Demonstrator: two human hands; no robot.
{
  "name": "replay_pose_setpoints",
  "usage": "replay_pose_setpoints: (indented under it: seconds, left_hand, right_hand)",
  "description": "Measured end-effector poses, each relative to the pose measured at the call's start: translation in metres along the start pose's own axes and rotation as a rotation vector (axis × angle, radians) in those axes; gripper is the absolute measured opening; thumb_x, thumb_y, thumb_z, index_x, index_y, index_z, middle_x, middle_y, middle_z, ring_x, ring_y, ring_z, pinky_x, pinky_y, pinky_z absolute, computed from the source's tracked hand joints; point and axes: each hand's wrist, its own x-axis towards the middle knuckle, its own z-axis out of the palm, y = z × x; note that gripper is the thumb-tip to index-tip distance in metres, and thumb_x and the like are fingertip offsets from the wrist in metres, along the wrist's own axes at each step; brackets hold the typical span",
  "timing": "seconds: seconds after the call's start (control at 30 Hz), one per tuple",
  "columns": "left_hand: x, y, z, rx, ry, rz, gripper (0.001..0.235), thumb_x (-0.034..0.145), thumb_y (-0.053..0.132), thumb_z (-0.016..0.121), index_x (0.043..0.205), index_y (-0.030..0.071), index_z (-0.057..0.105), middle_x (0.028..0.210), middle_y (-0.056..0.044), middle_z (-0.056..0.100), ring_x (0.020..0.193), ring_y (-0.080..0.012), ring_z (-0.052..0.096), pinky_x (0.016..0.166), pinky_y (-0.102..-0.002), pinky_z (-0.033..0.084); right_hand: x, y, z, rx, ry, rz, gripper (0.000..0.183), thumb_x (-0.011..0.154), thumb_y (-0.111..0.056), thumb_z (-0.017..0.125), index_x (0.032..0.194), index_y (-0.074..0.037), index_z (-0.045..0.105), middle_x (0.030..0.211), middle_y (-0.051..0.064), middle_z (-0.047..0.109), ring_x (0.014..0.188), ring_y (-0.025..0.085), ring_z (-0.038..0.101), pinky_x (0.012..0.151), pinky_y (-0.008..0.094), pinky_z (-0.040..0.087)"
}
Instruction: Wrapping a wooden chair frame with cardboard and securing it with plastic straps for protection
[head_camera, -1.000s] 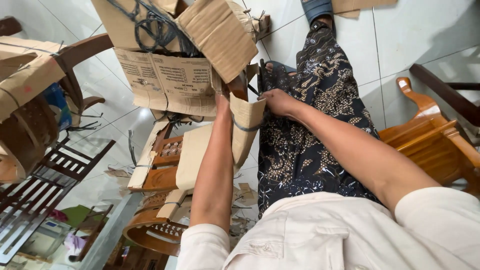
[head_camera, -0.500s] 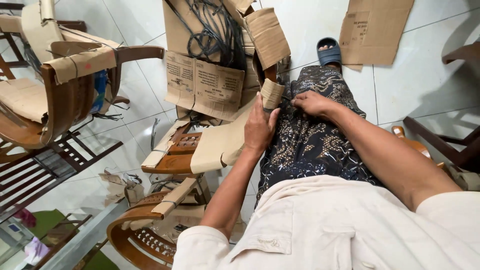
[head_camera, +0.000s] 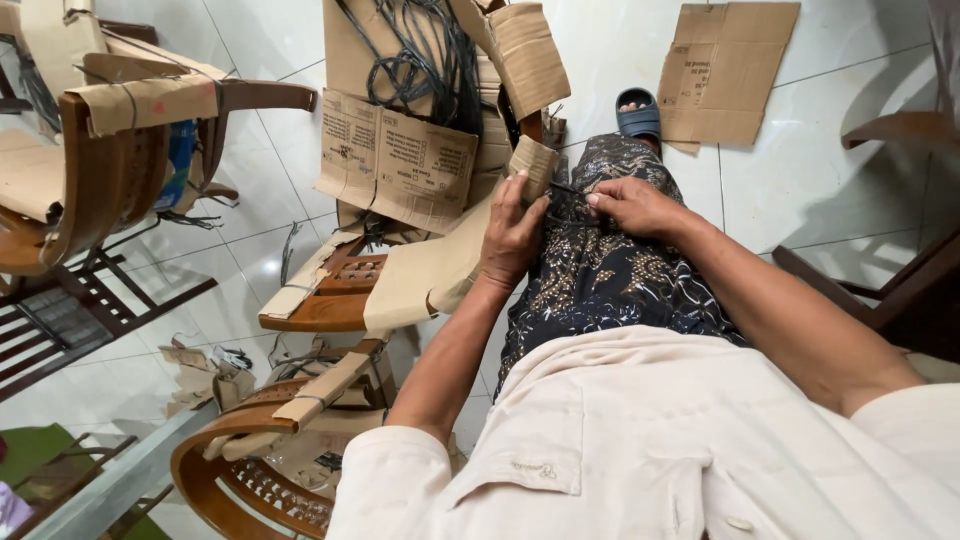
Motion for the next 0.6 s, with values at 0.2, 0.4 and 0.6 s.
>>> replay_pose_setpoints:
  seconds: [0.2,0.4,0.6]
  left_hand:
    - [0.003,0.004,0.000,-0.111,-0.025,-0.116,0.016,0.102,0.025,0.059,0.108,0.018,0.072,0.141,-0.013,0.059,0.126,-0.0365,0.060,0.110,-0.046,0.050]
    - [0.012,0.020,0.005,-0.126,-0.084,-0.388,0.015,0.101,0.027,0.064,0.096,0.013,0.069,0.128,-0.009,0.062,0.114,-0.0367,0.064,0.099,-0.047,0.055]
    - [0.011,0.015,0.007,0.071,-0.160,-0.222,0.014,0.100,0.033,0.063,0.096,0.020,0.069,0.117,-0.005,0.062,0.112,-0.0335,0.062,0.090,-0.046,0.055]
  right_hand:
    - [-0.007,0.012,-0.001,-0.054,0.082,-0.064,0.026,0.102,-0.026,0.059,0.093,-0.009,0.077,0.076,0.013,0.075,0.083,0.028,0.073,0.078,0.041,0.055]
    - [-0.020,-0.001,0.007,-0.206,0.164,-0.154,0.025,0.103,-0.029,0.057,0.093,-0.013,0.073,0.078,0.015,0.073,0.085,0.037,0.072,0.077,0.046,0.054]
    - [-0.026,-0.012,0.028,-0.291,0.230,-0.264,0.023,0.104,-0.024,0.059,0.091,-0.011,0.073,0.081,0.014,0.073,0.083,0.035,0.073,0.074,0.044,0.055]
